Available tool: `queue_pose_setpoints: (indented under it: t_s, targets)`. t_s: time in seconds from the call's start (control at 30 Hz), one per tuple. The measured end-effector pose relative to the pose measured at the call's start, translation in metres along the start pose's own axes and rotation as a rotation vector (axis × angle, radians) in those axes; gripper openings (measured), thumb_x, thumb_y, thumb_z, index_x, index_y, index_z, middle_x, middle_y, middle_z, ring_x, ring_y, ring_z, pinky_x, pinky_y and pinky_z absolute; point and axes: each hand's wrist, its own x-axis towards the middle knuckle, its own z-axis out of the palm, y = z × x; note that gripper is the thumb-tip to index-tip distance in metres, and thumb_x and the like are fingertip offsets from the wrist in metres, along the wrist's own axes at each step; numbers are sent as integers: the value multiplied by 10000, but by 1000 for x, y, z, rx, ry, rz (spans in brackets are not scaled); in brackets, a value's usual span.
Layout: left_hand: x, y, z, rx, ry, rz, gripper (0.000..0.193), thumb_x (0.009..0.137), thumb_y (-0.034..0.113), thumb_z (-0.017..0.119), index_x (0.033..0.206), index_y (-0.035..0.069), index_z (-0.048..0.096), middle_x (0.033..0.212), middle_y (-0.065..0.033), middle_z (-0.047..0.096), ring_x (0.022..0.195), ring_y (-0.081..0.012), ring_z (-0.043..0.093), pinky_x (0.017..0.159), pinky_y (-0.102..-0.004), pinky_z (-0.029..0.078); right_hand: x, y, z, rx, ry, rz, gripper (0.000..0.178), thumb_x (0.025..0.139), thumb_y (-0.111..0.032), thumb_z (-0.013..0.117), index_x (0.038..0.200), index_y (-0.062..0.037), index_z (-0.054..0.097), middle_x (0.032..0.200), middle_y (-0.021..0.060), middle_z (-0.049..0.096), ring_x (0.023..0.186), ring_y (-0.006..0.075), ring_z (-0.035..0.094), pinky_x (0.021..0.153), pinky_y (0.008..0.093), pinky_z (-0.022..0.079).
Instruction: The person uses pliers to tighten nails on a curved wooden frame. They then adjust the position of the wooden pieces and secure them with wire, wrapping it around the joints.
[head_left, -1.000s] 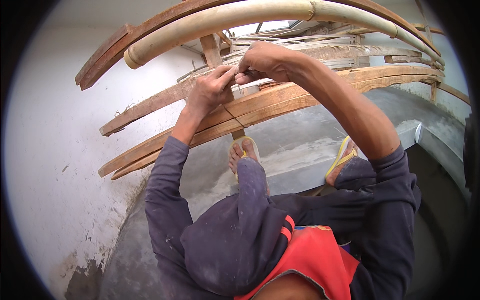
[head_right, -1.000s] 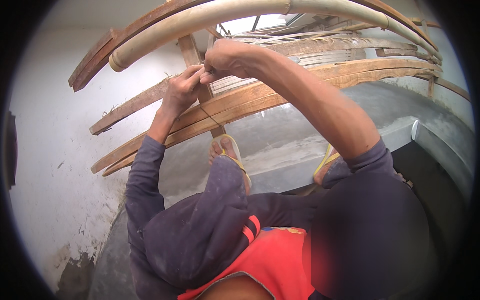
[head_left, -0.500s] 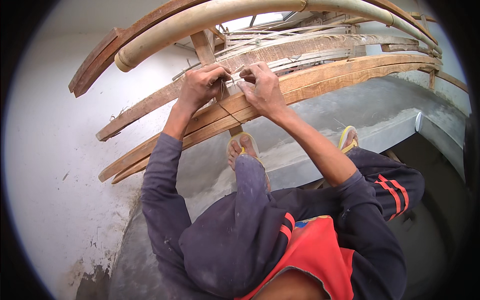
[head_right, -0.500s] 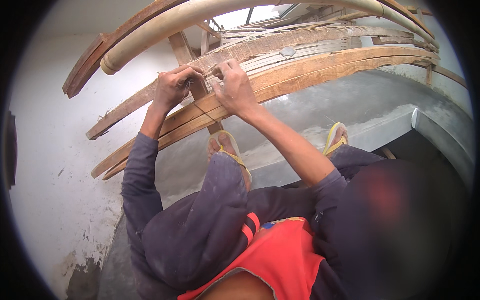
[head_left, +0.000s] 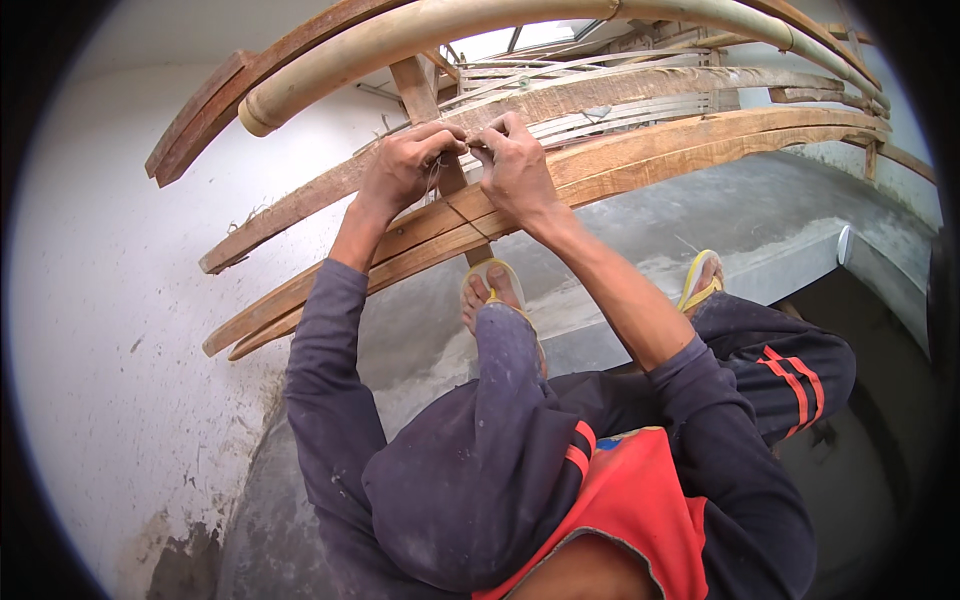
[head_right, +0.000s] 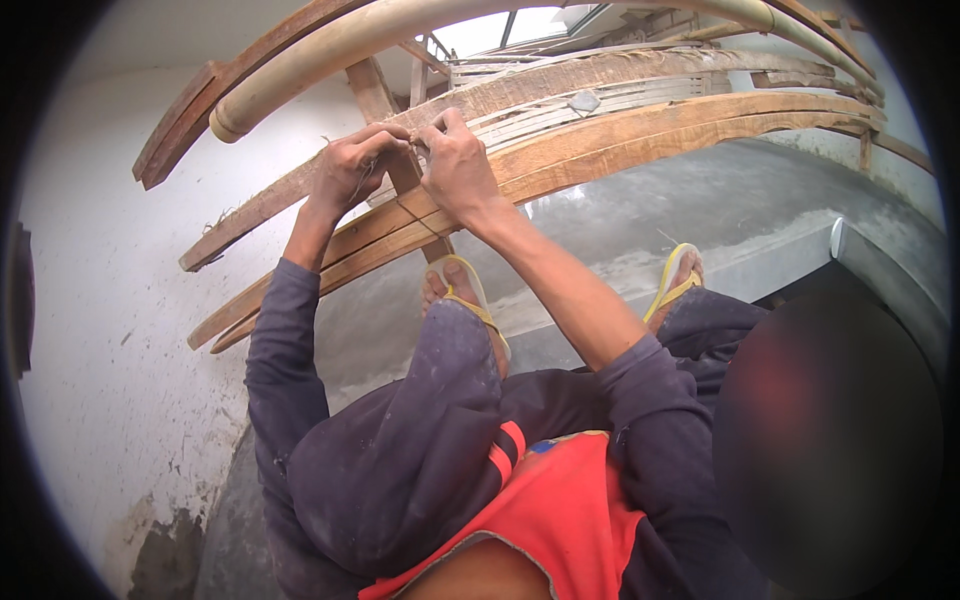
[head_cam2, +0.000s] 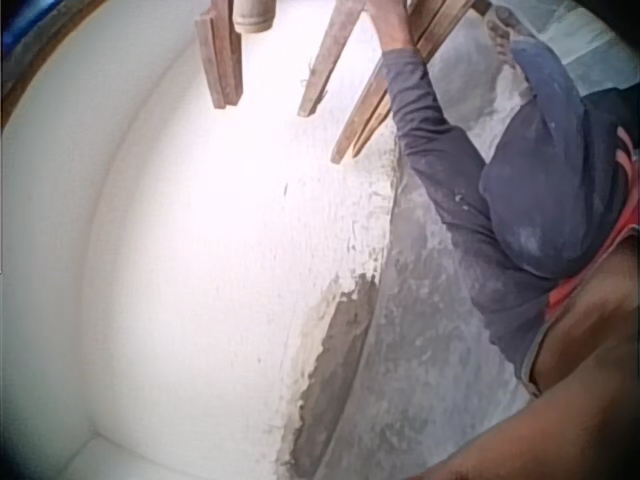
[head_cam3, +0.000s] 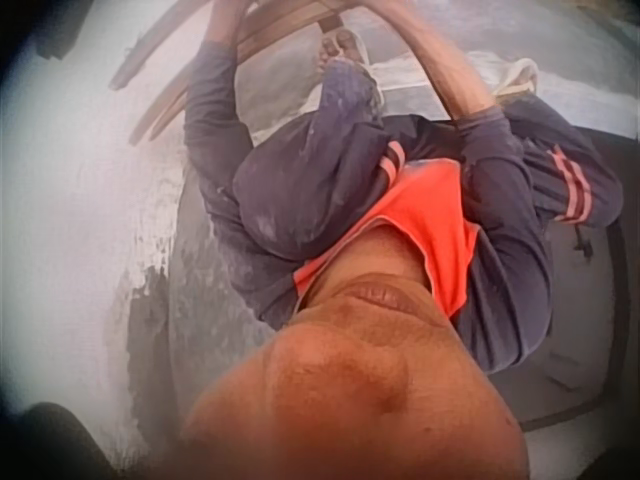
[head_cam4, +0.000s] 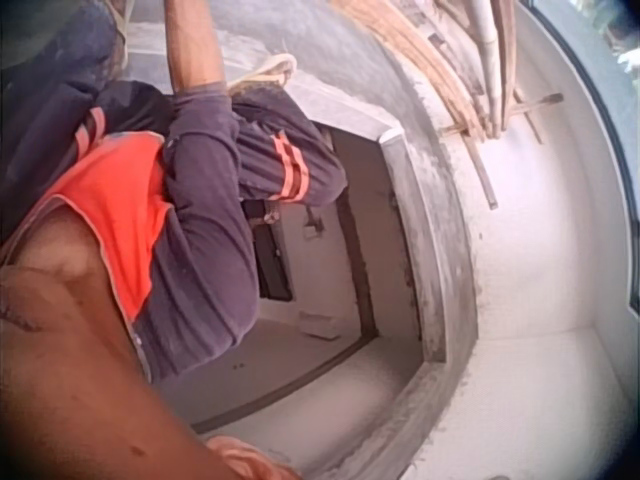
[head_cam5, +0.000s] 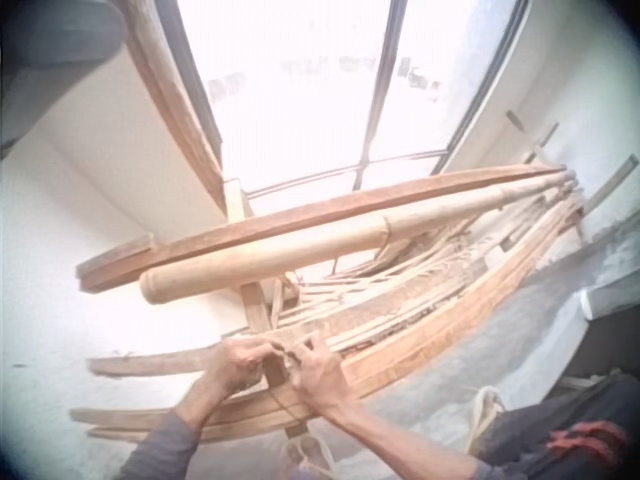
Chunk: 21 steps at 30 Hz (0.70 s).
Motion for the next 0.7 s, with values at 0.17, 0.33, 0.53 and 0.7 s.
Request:
queue_pose_setpoints:
  t_s: [0.17,0.33,0.53,0.7]
  targets:
    - [-17,17,1,203,124,6,160,707,5,683,847,81,664,895,-39,608,816,-223,591,700,-348,509,11,3,-13,-105,-138,-46,68,728,22,647,796,15,645,855,167,549,756,331,601,682,402,499]
    - [-37,26,23,202,259,-55,185,715,41,697,893,84,675,879,-41,618,797,-223,605,684,-347,505,41,-9,-21,-236,-369,-83,55,682,24,626,731,41,644,863,207,560,822,361,599,738,429,505]
    - [-40,40,46,266,284,-78,190,746,13,612,932,5,651,937,-101,666,770,-254,648,688,-337,534,77,-12,-19,-416,-722,-153,193,707,-84,640,780,95,647,921,338,570,851,442,618,771,441,528]
    - [-40,45,60,267,311,-140,173,748,22,598,912,-14,641,908,-115,654,726,-243,642,626,-318,529,84,-36,-18,-489,-859,-105,209,695,-68,566,762,110,653,835,355,602,865,453,602,797,450,514]
